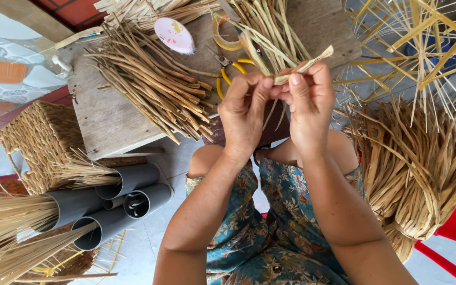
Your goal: The person sits at a workbench and peels the outer skin off long rattan strips by hand, working along each strip's length, then trims the peeled strips with yellow-handled scissors and sets them with a pile of processed strips on the bench.
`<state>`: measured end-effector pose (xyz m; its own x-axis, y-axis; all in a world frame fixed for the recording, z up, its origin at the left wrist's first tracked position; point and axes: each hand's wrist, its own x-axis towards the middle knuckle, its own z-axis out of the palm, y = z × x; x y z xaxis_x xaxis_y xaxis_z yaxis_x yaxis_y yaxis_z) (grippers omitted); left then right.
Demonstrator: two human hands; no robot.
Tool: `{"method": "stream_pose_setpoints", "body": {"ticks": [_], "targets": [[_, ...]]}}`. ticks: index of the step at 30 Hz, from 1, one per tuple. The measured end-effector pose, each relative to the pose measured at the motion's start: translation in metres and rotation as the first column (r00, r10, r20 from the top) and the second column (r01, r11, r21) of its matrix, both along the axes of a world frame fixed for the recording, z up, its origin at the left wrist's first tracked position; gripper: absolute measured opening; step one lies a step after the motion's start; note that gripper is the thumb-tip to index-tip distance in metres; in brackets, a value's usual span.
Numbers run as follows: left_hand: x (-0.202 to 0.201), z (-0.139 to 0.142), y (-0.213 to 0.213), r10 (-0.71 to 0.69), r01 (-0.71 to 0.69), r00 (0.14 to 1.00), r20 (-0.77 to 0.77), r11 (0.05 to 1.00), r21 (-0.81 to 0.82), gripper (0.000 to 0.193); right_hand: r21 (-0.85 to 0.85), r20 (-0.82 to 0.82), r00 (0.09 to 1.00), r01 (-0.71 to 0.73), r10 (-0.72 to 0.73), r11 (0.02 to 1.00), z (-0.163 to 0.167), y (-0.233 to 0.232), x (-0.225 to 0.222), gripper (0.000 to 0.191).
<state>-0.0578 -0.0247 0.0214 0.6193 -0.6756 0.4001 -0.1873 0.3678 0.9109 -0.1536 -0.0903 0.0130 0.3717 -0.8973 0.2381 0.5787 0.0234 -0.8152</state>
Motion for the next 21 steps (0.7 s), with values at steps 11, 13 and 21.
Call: {"method": "stream_pose_setpoints", "body": {"ticks": [11,13,21], "targets": [[0.010,-0.015,-0.005,-0.105,0.068,0.939,-0.328,0.990,-0.122,0.011,-0.384,-0.246,0.966,-0.018,-0.084,0.923,0.007,0.004,0.005,0.020],[0.012,-0.010,-0.003,-0.144,0.101,0.890,-0.433,0.988,-0.120,0.013,-0.204,-0.202,0.977,0.020,-0.062,0.979,0.002,0.002,0.004,0.015],[0.003,-0.003,0.002,0.004,-0.003,0.999,0.034,0.999,-0.034,0.025,-0.039,0.013,1.000,-0.028,0.028,0.999,-0.009,-0.003,0.001,0.016]]}}
